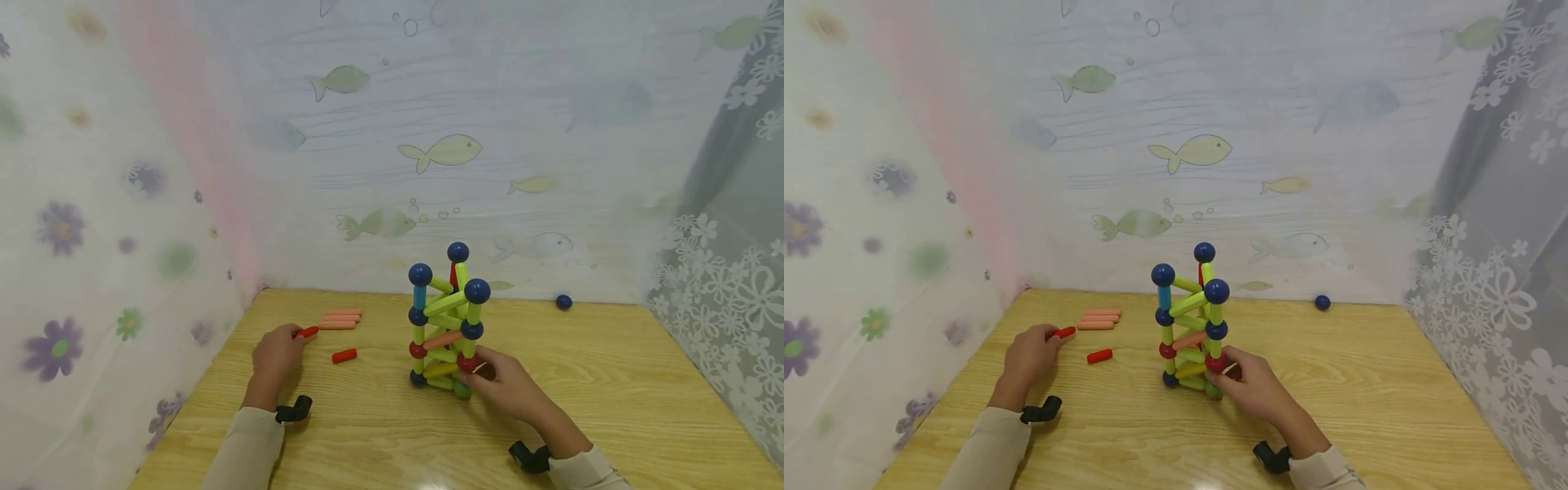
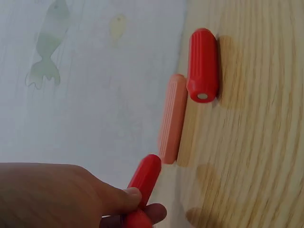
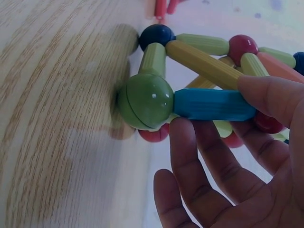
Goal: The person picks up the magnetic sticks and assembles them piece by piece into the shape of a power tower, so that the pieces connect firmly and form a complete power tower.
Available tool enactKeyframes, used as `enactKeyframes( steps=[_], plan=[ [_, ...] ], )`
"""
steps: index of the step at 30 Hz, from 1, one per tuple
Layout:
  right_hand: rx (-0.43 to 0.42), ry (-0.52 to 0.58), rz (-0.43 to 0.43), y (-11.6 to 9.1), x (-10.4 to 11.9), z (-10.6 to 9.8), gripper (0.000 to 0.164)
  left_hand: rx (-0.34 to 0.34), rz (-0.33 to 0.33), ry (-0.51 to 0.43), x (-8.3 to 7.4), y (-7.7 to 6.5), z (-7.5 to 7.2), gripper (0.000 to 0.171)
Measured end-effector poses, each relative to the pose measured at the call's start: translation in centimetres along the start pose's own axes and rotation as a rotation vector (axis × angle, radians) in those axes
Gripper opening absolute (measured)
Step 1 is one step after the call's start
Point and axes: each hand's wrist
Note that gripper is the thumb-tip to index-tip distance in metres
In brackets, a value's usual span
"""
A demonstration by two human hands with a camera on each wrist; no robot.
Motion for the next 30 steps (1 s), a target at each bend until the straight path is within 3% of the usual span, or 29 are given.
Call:
enactKeyframes(
  steps=[4, 8, 10, 12, 14, 16, 19, 21, 24, 26, 30],
  plan=[
    [-0.003, -0.001, 0.005, 0.0, 0.0, 0.0, 0.020, 0.025, -0.026, -0.037, -0.6, 0.1, 0.1, 0.033],
    [-0.003, -0.005, 0.006, 0.0, 0.1, 0.0, 0.019, 0.009, -0.047, -0.030, -1.0, 0.1, 0.3, 0.032],
    [-0.002, -0.007, 0.005, 0.0, 0.1, 0.0, 0.019, -0.015, -0.038, -0.037, -1.1, 0.1, 0.3, 0.032],
    [-0.001, -0.009, 0.006, 0.0, 0.1, 0.0, 0.020, -0.064, 0.016, -0.086, -1.5, 0.0, 0.3, 0.031],
    [0.001, -0.011, 0.007, 0.0, 0.0, 0.0, 0.021, -0.136, 0.109, -0.181, -2.7, -0.4, -0.1, 0.030],
    [0.004, -0.013, 0.008, 0.0, 0.0, 0.0, 0.022, -0.213, 0.243, -0.297, -4.8, -1.1, -0.8, 0.029],
    [0.010, -0.014, 0.001, 0.0, 0.0, -0.1, 0.023, -0.299, 0.465, -0.448, -9.5, -2.7, -2.7, 0.030],
    [0.013, -0.015, -0.014, 0.0, -0.1, -0.1, 0.023, -0.320, 0.624, -0.512, -13.0, -3.6, -4.1, 0.030],
    [0.015, -0.017, -0.041, 0.0, -0.2, -0.2, 0.025, -0.285, 0.850, -0.564, -17.8, -4.5, -5.6, 0.030],
    [0.016, -0.016, -0.058, 0.0, -0.3, -0.3, 0.027, -0.238, 0.969, -0.540, -20.3, -4.7, -6.1, 0.030],
    [0.027, -0.008, -0.070, 0.0, -0.3, -0.2, 0.028, -0.148, 1.101, -0.437, -23.2, -4.8, -6.1, 0.027]
  ],
)
Point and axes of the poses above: each hand's wrist, its own y-axis towards the middle knuckle, its own z-axis out of the palm, x = y × z, and after that the axes turned 5 degrees about -y, right-handed
